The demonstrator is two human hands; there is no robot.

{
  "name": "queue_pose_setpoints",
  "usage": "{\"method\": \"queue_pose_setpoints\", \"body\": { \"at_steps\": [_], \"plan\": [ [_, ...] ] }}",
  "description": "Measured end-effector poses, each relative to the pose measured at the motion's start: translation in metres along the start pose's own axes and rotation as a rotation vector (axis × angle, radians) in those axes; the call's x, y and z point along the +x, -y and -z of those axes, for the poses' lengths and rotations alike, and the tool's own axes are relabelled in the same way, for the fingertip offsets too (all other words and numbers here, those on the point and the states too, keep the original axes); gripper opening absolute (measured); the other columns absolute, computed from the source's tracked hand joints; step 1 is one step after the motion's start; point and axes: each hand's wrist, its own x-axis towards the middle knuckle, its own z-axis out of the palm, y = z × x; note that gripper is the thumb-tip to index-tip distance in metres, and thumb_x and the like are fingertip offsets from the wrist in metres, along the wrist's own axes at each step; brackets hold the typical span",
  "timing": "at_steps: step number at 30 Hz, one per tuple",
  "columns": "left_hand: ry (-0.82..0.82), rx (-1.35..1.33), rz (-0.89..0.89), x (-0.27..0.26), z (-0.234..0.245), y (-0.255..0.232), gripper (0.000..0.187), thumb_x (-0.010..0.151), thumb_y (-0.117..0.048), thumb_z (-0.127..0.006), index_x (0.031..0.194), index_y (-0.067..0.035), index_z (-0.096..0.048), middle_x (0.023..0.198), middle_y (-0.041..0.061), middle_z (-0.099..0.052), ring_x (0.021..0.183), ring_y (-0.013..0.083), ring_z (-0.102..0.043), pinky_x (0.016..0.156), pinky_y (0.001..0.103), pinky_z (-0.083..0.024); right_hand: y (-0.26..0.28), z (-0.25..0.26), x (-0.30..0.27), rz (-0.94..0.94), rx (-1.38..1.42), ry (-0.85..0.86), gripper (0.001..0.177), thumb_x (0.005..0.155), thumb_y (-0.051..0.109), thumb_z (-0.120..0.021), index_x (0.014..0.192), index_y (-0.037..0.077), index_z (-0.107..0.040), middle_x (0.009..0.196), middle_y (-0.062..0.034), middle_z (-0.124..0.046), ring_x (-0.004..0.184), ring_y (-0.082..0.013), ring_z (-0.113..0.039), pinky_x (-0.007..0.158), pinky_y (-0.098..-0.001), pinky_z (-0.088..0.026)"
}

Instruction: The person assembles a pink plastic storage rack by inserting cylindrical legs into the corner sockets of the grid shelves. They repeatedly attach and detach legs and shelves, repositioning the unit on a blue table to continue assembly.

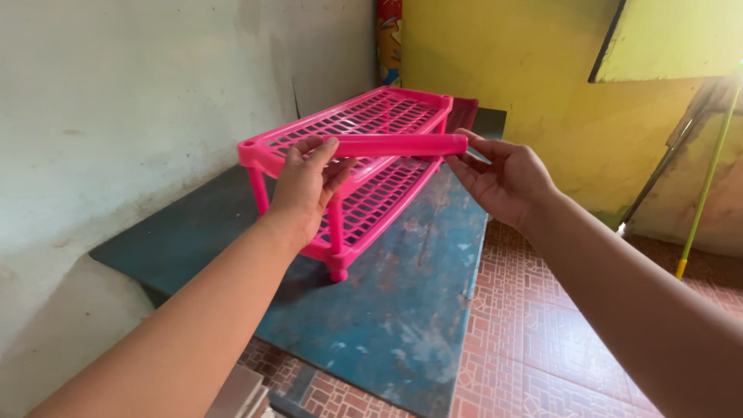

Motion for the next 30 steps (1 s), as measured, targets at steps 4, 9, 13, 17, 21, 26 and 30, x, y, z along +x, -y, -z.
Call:
{"method": "queue_pose_setpoints", "body": {
  "at_steps": [4, 9, 13, 17, 21, 26, 30],
  "plan": [
    [-0.013, -0.044, -0.043, -0.001, -0.038, 0.030, 0.031, 0.094, -0.017, -0.068, 0.119, -0.010, -0.051, 0.104, 0.009, -0.067, 0.093, 0.0201, -0.072, 0.083, 0.030, -0.062, 0.037, 0.037, -0.003, -0.031, -0.064, 0.044, 0.034, 0.102, 0.007, -0.049, 0.131, -0.008, -0.057, 0.124, -0.0236, -0.059, 0.115, -0.0286, -0.065, 0.101, -0.0349, -0.053],
    [-0.072, -0.090, -0.063, -0.007, -0.087, 0.076, 0.028, 0.094, -0.018, -0.067, 0.117, -0.011, -0.052, 0.107, 0.006, -0.067, 0.094, 0.0195, -0.073, 0.086, 0.030, -0.063, 0.089, 0.086, -0.005, -0.051, -0.171, 0.113, 0.035, 0.101, 0.008, -0.048, 0.134, -0.006, -0.054, 0.126, -0.0234, -0.059, 0.118, -0.0289, -0.066, 0.100, -0.0331, -0.053],
    [-0.077, -0.111, -0.044, -0.010, -0.120, 0.102, 0.025, 0.096, -0.018, -0.066, 0.116, -0.012, -0.054, 0.106, 0.006, -0.066, 0.094, 0.0189, -0.072, 0.085, 0.031, -0.062, 0.121, 0.114, -0.001, -0.058, -0.190, 0.113, 0.038, 0.101, 0.006, -0.048, 0.136, -0.006, -0.055, 0.127, -0.0229, -0.059, 0.119, -0.0269, -0.065, 0.100, -0.0316, -0.052],
    [-0.103, -0.115, -0.031, -0.001, -0.139, 0.116, 0.022, 0.096, -0.018, -0.066, 0.114, -0.012, -0.055, 0.105, 0.007, -0.067, 0.092, 0.0187, -0.072, 0.085, 0.031, -0.062, 0.140, 0.135, 0.013, -0.057, -0.186, 0.110, 0.039, 0.100, 0.005, -0.047, 0.136, -0.007, -0.055, 0.127, -0.0236, -0.061, 0.118, -0.0267, -0.065, 0.099, -0.0312, -0.052],
    [-0.122, -0.112, -0.033, 0.019, -0.146, 0.128, 0.020, 0.096, -0.018, -0.066, 0.112, -0.013, -0.054, 0.103, 0.006, -0.067, 0.091, 0.0189, -0.073, 0.084, 0.031, -0.062, 0.151, 0.152, 0.040, -0.072, -0.183, 0.105, 0.039, 0.099, 0.004, -0.048, 0.137, -0.006, -0.055, 0.128, -0.0224, -0.060, 0.118, -0.0261, -0.065, 0.100, -0.0307, -0.052],
    [-0.130, -0.113, -0.025, 0.067, -0.143, 0.150, 0.018, 0.096, -0.018, -0.065, 0.111, -0.013, -0.056, 0.102, 0.006, -0.069, 0.091, 0.0184, -0.073, 0.087, 0.032, -0.063, 0.157, 0.169, 0.093, -0.069, -0.184, 0.102, 0.039, 0.099, 0.004, -0.049, 0.136, -0.007, -0.054, 0.128, -0.0229, -0.062, 0.119, -0.0269, -0.066, 0.100, -0.0309, -0.052],
    [-0.098, -0.129, -0.037, 0.118, -0.143, 0.166, 0.018, 0.095, -0.017, -0.065, 0.111, -0.011, -0.057, 0.101, 0.008, -0.070, 0.090, 0.0194, -0.073, 0.087, 0.034, -0.063, 0.161, 0.176, 0.141, -0.065, -0.176, 0.043, 0.038, 0.099, 0.006, -0.050, 0.135, -0.005, -0.056, 0.126, -0.0231, -0.063, 0.117, -0.0268, -0.066, 0.099, -0.0306, -0.053]
  ]
}}
